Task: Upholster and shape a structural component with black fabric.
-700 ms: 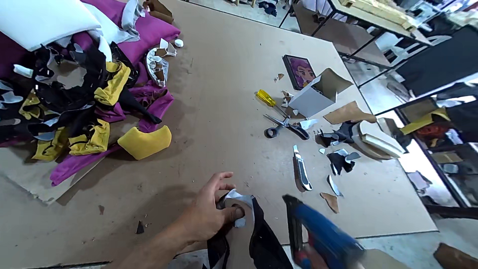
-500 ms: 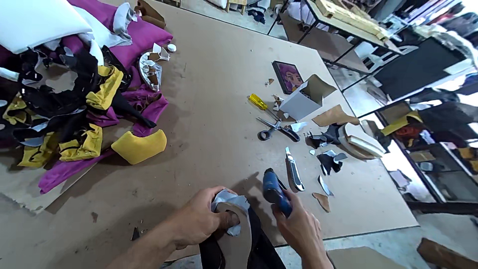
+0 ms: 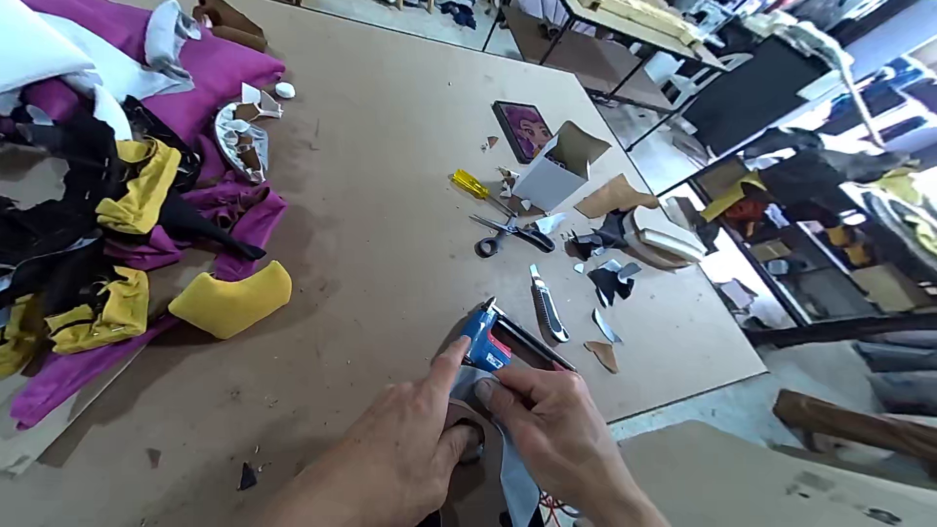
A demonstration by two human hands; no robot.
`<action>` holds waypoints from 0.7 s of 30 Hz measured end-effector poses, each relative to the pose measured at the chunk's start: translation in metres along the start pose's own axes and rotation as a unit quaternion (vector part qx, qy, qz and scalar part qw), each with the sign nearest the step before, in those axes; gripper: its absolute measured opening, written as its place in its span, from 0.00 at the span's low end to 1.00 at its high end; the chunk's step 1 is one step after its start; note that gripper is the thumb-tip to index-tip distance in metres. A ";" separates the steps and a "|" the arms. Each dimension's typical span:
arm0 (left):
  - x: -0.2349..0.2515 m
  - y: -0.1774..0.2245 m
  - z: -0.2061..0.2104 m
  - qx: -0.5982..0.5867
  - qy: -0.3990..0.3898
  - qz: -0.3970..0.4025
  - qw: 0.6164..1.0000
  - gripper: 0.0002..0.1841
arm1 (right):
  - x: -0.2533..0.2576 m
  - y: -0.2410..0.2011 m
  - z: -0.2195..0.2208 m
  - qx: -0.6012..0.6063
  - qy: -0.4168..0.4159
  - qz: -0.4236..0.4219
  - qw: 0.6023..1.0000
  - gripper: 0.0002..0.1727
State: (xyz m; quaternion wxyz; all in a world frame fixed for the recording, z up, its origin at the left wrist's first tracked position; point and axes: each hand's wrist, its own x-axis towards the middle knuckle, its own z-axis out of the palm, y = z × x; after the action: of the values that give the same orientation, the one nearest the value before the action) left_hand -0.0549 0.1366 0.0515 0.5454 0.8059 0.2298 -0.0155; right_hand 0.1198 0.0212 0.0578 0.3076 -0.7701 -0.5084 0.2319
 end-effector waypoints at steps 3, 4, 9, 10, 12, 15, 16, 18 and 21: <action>0.008 -0.007 0.000 -0.028 -0.033 -0.022 0.999 0.42 | -0.009 0.001 0.019 -0.058 0.123 -0.102 0.985 0.17; 0.010 -0.010 0.000 -0.045 -0.034 -0.032 0.998 0.42 | -0.012 0.002 0.024 -0.057 0.145 -0.124 0.980 0.16; 0.017 -0.028 0.006 -0.152 -0.029 -0.044 0.987 0.34 | -0.022 0.008 0.042 -0.026 0.185 -0.148 0.971 0.15; 0.019 -0.032 0.004 -0.194 -0.040 -0.023 0.980 0.28 | -0.021 0.008 0.043 -0.027 0.186 -0.149 0.971 0.16; 0.021 -0.037 0.001 -0.296 -0.069 0.024 0.953 0.16 | -0.021 0.008 0.047 -0.034 0.195 -0.153 0.968 0.15; 0.027 -0.044 0.000 -0.324 -0.068 0.022 0.943 0.13 | -0.022 0.010 0.058 -0.029 0.222 -0.145 0.964 0.14; 0.027 -0.047 0.003 -0.324 -0.066 0.016 0.944 0.13 | -0.023 0.011 0.060 -0.022 0.229 -0.139 0.963 0.14; 0.026 -0.053 0.009 -0.347 -0.056 0.009 0.936 0.11 | -0.021 0.013 0.062 -0.016 0.240 -0.135 0.961 0.13; 0.023 -0.053 0.011 -0.398 -0.020 -0.007 0.917 0.07 | -0.015 0.013 0.059 -0.008 0.234 -0.145 0.961 0.12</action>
State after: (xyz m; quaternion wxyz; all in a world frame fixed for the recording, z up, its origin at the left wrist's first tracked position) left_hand -0.0525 0.1512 -0.0056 0.8255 0.5202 0.2114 0.0571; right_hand 0.0831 0.0179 0.0077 0.4425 -0.7232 -0.5302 -0.0059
